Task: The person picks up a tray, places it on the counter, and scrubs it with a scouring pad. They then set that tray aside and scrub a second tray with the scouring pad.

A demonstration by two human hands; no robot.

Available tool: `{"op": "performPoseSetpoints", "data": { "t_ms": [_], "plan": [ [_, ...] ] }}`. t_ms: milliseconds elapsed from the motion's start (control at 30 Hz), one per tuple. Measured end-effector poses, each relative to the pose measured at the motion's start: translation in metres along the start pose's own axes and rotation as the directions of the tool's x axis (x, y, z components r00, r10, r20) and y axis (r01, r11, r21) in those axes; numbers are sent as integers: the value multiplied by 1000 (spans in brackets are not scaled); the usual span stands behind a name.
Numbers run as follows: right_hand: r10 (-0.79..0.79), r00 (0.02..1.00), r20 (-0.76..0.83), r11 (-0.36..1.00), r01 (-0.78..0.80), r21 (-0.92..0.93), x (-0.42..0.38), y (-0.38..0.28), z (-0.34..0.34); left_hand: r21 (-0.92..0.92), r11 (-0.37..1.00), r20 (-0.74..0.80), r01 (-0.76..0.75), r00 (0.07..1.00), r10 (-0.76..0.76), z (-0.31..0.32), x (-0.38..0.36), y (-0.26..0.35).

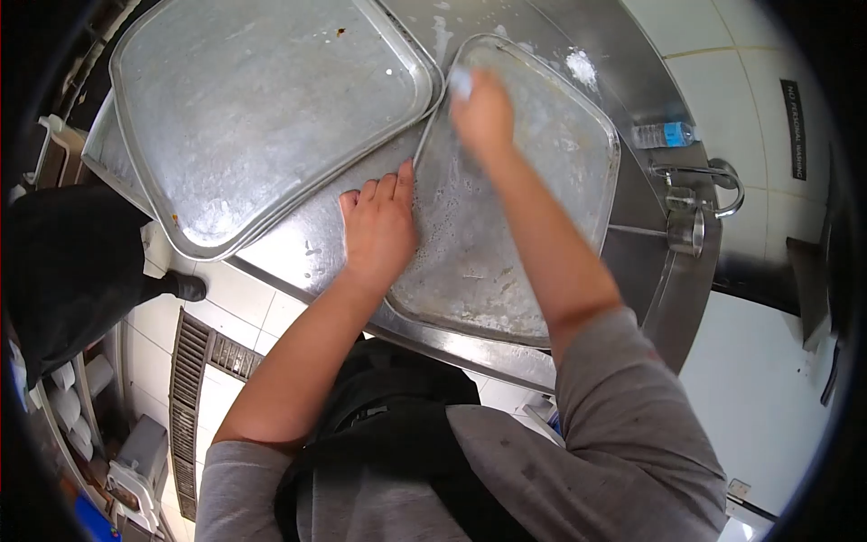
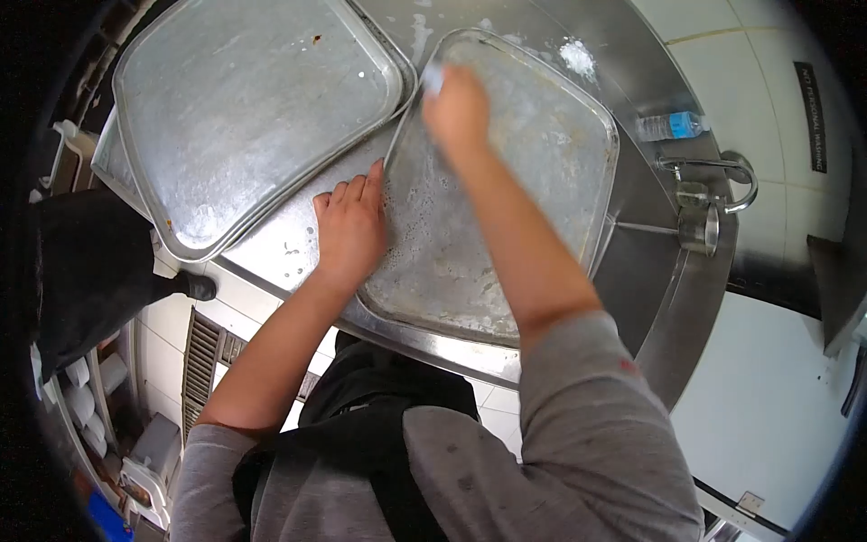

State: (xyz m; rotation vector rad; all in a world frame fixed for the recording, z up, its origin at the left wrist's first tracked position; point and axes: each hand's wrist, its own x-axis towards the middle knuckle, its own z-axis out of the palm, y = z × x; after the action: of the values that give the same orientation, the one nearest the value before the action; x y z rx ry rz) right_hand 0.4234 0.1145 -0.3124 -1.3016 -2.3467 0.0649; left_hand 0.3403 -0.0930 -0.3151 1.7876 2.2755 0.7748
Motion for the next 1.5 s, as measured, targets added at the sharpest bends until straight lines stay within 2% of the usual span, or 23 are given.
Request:
{"op": "performPoseSetpoints", "data": {
  "t_ms": [33, 67, 133, 167, 233, 267, 333, 433, 467, 533, 567, 633, 733, 800, 867, 967, 1033, 1133, 1267, 1300, 1367, 1467, 1500],
  "plan": [
    [-101, 994, -33, 994, 102, 31, -36, -10, -11, -1, 1000, -8, -7, 1000, 7, 0, 3, 0],
    [-103, 994, -40, 994, 104, 29, -50, -18, -21, -7, 1000, -15, -5, 1000, 5, 0, 3, 0],
    [-135, 976, 170, 984, 113, 136, -73, -29, -36, -7, 1000, -2, -12, 1000, 12, -1, -1, 1],
    [-122, 979, 165, 986, 100, 136, -56, -21, -29, -5, 1000, 7, -14, 1000, 14, -2, -1, 0],
    [-34, 999, 15, 997, 33, 66, 6, 4, -5, 0, 1000, 12, -17, 1000, 17, -1, 1, 1],
    [-32, 999, 13, 997, 31, 68, 15, 5, -3, -5, 1000, 19, -7, 1000, 7, -1, 2, 1],
    [80, 996, -25, 997, -79, 17, 18, -4, 1, 0, 1000, 44, -14, 999, 14, -2, -2, 0],
    [23, 985, 172, 996, -36, 75, -72, -35, -31, 14, 1000, 28, -13, 1000, 13, -2, 2, -1],
    [25, 984, 174, 997, -38, 73, -71, -35, -34, -3, 1000, 37, -2, 999, 2, -3, 3, 0],
    [-122, 967, 222, 992, 113, 53, -67, -30, -40, -19, 1000, 54, 12, 998, -11, -6, 0, 2],
    [-105, 986, 126, 993, 112, -44, -38, -16, -26, -27, 1000, 50, 12, 999, -10, -6, 2, 2],
    [30, 996, 78, 997, -25, -69, 30, 7, -4, -37, 999, 46, 28, 999, -27, -7, 3, 4],
    [41, 997, 70, 999, -39, -33, 14, -8, -5, -71, 996, 82, 46, 996, -40, -7, -1, 3],
    [-17, 985, 172, 999, 10, 38, -69, -30, -33, -101, 994, 12, 36, 999, -35, -4, 1, 0],
    [-176, 964, 200, 969, 134, 205, -137, -54, -56, -137, 989, -5, 48, 999, -49, -6, 4, -2],
    [-173, 971, 163, 982, 159, 98, -98, -38, -48, -148, 987, -14, 57, 998, -60, -5, 1, 0],
    [-106, 994, 40, 990, 102, 92, -41, -13, -24, -145, 988, -27, 58, 998, -63, -6, 1, 1],
    [-67, 993, 95, 995, 60, 74, -77, -32, -36, -99, 993, -30, 57, 998, -60, -5, 2, 2],
    [-221, 965, 142, 974, 211, 83, -142, -50, -63, -102, 993, -65, 54, 996, -60, 2, 0, 2],
    [-219, 964, 149, 974, 209, 84, -121, -40, -55, -90, 995, -72, 49, 996, -55, 1, 0, 1],
    [-62, 996, 64, 998, 61, 19, -58, -17, -33, -83, 995, -78, 59, 995, -66, 3, -1, 3],
    [-93, 993, 77, 995, 94, -12, -81, -16, -37, -70, 997, -68, 43, 997, -48, 1, 0, 2],
    [-165, 980, 107, 986, 160, 54, -112, -25, -54, -73, 996, -67, 45, 997, -50, 3, 0, 2]
  ]
}}
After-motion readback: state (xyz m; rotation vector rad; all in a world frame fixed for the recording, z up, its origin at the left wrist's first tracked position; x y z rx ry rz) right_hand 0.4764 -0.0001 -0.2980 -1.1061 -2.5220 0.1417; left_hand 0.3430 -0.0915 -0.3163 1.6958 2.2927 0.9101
